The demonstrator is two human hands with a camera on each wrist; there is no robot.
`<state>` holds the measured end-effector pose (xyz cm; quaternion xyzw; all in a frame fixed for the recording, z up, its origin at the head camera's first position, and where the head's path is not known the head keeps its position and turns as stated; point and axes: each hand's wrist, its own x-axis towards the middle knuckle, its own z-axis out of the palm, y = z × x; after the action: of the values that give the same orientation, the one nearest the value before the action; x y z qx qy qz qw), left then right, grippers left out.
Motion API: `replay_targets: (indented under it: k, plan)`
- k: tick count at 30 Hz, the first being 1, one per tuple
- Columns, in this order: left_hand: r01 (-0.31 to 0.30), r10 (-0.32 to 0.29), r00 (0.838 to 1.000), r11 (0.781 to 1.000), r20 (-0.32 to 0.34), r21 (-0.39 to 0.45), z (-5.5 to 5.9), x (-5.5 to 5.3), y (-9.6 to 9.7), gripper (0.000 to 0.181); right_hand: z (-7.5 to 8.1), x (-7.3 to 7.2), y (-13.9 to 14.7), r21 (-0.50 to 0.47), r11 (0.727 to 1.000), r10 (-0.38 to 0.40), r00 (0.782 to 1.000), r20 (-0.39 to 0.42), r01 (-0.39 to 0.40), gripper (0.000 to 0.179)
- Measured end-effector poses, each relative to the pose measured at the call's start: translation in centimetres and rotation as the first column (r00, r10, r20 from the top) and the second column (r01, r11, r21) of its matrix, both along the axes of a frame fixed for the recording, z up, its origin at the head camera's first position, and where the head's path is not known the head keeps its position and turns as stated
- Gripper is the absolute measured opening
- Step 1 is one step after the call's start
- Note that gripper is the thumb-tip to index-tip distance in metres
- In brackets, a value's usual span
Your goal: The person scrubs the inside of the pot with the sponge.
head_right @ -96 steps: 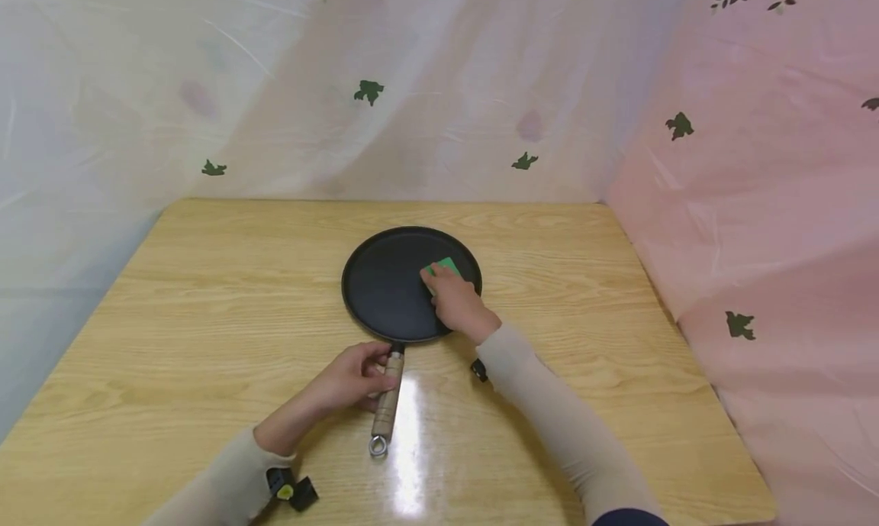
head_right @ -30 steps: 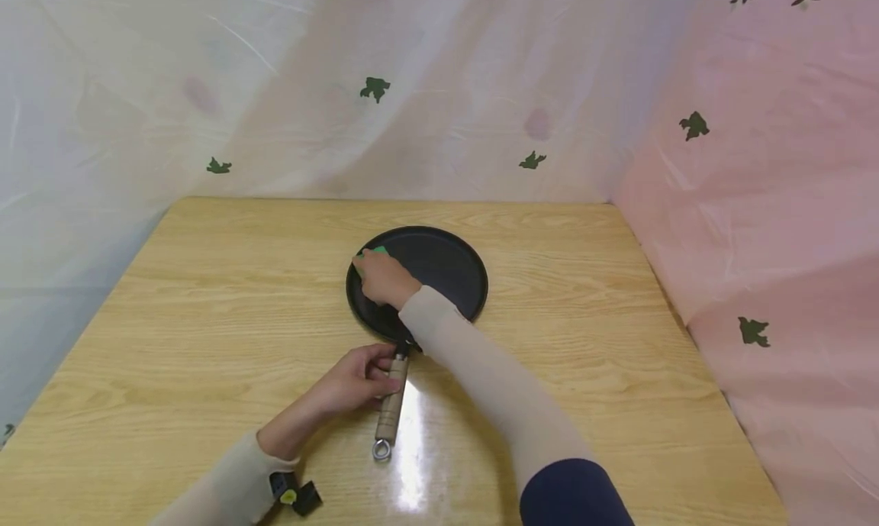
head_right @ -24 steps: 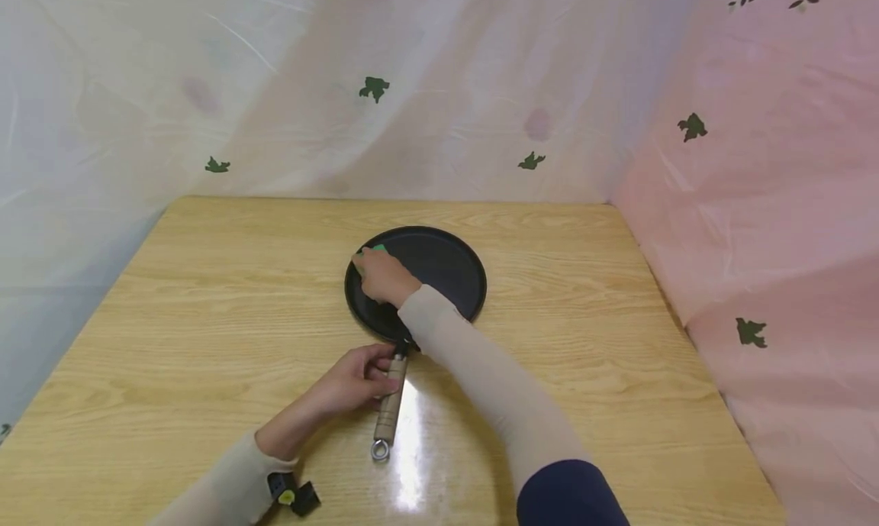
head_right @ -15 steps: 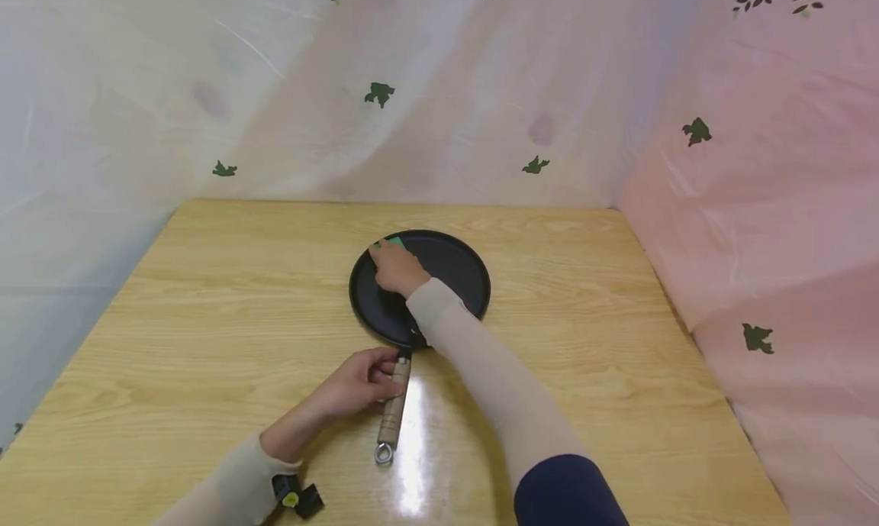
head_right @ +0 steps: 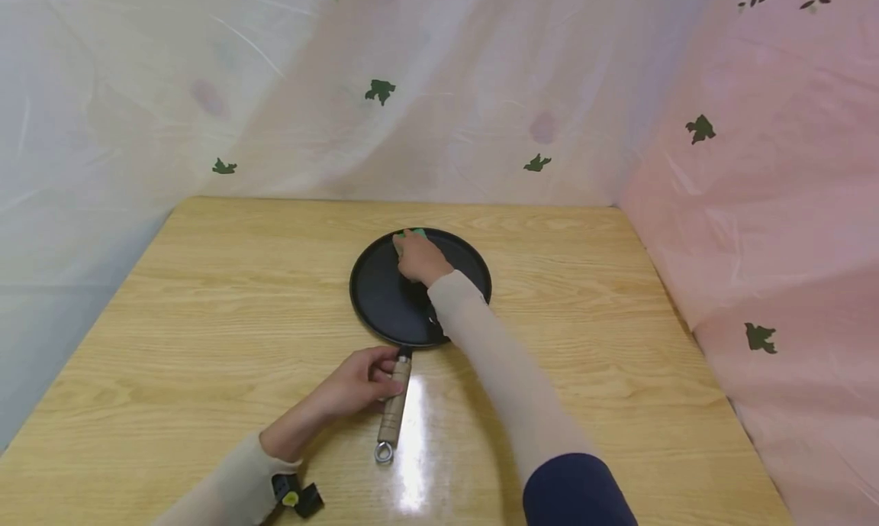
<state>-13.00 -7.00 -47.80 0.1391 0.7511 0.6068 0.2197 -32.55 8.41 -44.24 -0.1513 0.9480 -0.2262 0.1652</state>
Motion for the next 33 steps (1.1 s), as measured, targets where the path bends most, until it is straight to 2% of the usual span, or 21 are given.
replay_targets:
  k: [2, 9, 12, 21, 28, 33]
  plan:
    - [-0.004, 0.004, 1.000, 1.000, 0.000, -0.006, 0.0, 0.0, 0.0, 0.055, 0.0, -0.1, 0.8, -0.015, 1.000, -0.011, 1.000, 0.009, 0.012, 0.059]
    - [-0.014, 0.015, 1.000, 1.000, 0.013, -0.014, 0.0, -0.1, 0.0, 0.056, 0.5, -0.2, 3.6, 0.032, 0.999, -0.008, 0.997, -0.074, 0.010, 0.057]
    - [-0.018, 0.018, 1.000, 1.000, 0.012, -0.018, -0.1, -0.1, 0.0, 0.058, 0.8, 0.2, 4.8, 0.031, 0.999, -0.007, 0.998, -0.070, 0.009, 0.057]
    - [-0.019, 0.019, 1.000, 1.000, -0.002, -0.023, -0.2, -0.3, 0.0, 0.056, 0.9, 2.2, 7.0, 0.021, 1.000, 0.023, 0.998, -0.065, -0.022, 0.059]
    - [-0.011, 0.011, 1.000, 1.000, -0.015, -0.027, -0.1, -0.3, 0.2, 0.054, 0.1, 4.4, 8.0, -0.004, 0.999, 0.052, 0.993, -0.106, -0.053, 0.060]
    - [-0.026, 0.026, 1.000, 0.999, -0.013, -0.044, -0.2, -0.3, 0.2, 0.053, -0.4, 5.8, 8.1, 0.007, 0.998, 0.064, 0.983, -0.173, -0.063, 0.058]
